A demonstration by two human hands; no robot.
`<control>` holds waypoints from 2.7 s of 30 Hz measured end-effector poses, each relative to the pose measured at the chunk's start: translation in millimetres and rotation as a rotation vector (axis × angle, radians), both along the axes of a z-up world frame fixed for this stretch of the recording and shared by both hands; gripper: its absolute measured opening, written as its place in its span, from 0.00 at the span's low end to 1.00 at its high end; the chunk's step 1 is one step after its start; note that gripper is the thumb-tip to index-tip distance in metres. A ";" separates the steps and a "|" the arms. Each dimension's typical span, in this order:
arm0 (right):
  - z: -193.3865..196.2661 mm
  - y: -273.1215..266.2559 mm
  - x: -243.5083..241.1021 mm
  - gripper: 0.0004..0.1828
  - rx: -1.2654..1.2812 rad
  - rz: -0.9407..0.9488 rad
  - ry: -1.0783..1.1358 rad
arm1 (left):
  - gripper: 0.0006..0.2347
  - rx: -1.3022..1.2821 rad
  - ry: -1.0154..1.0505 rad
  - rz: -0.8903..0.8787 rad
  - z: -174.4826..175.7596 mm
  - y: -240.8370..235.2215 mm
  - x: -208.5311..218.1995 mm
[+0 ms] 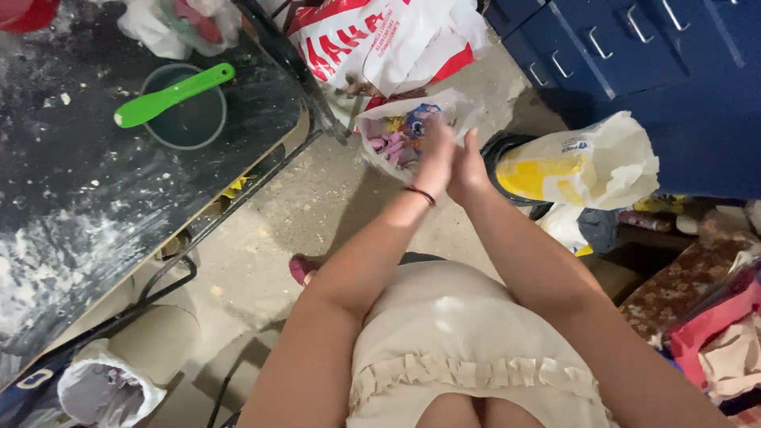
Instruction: Extracting a dental prosthesis from a plaster mold using a hammer and a knife to break and pry the plaster away.
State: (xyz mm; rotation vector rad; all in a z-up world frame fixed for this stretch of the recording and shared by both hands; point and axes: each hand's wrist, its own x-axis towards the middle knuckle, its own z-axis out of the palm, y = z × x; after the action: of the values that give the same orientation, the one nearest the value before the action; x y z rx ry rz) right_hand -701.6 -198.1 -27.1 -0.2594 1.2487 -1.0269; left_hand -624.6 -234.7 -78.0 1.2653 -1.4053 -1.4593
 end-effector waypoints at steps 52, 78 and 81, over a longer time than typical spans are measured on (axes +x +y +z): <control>-12.5 -5.2 362.4 0.03 -0.940 0.949 1.032 | 0.07 0.083 0.711 1.093 122.5 321.1 450.9; -102.0 7.4 267.4 0.08 -0.593 0.313 0.558 | 0.11 -0.265 0.501 0.849 106.9 351.5 375.9; -72.0 -49.7 292.3 0.07 -0.577 0.225 0.454 | 0.11 -0.284 0.435 0.831 124.0 352.3 382.8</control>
State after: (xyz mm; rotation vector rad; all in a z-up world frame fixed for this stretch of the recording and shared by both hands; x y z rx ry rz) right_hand -409.3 -247.8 -99.1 -1.1046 1.2573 -1.1486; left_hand -241.8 117.5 46.0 1.0654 -0.6306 -0.8421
